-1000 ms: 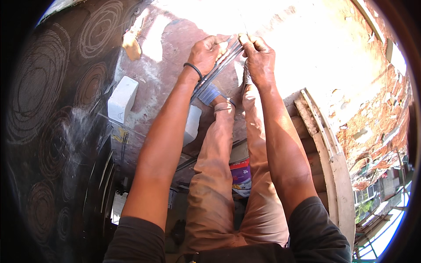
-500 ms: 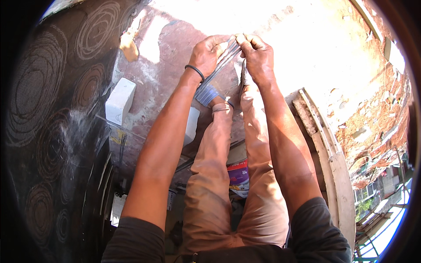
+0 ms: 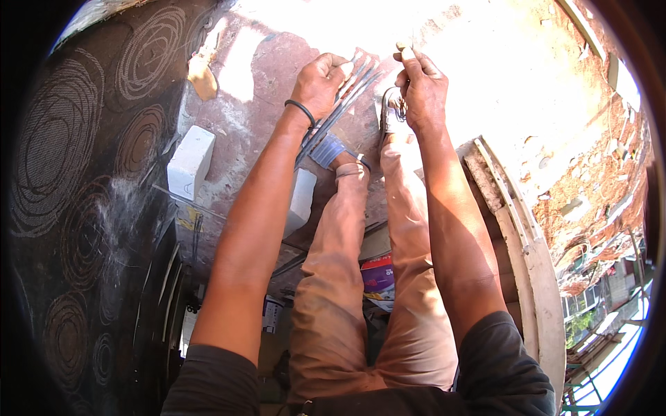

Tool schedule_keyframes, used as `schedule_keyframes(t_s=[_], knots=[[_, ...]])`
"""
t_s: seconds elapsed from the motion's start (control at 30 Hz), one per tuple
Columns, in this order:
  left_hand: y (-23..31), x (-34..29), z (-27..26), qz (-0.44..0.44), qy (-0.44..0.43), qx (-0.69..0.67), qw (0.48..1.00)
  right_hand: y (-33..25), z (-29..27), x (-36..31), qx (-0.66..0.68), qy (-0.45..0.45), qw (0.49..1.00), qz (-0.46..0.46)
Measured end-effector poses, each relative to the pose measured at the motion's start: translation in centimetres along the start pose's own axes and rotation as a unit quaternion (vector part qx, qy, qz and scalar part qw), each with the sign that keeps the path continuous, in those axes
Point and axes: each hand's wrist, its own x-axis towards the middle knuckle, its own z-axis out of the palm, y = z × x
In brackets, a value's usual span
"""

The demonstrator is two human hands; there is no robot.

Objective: The person assembles a metal reinforcement cage by tying transverse wire pieces to longitudinal rebar rods using a hook tool and wire ties.

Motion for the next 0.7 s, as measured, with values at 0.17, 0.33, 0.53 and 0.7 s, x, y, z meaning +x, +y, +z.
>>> schedule_keyframes(t_s=[0.17,0.33,0.53,0.7], knots=[[-0.2,0.3,-0.4,0.022,-0.016,0.069,0.997,0.2,0.0,-0.2,-0.045,-0.045,0.998,-0.004],[-0.2,-0.3,0.1,-0.005,-0.010,0.003,1.000,0.6,1.0,-1.5,-0.108,-0.027,0.994,0.019],[-0.6,-0.2,0.2,0.022,-0.003,-0.031,0.999,0.3,1.1,-2.0,0.020,-0.068,0.995,0.071],[0.4,-0.5,0.1,0.022,-0.005,0.005,1.000,0.0,1.0,-1.7,0.048,-0.115,0.989,0.080]])
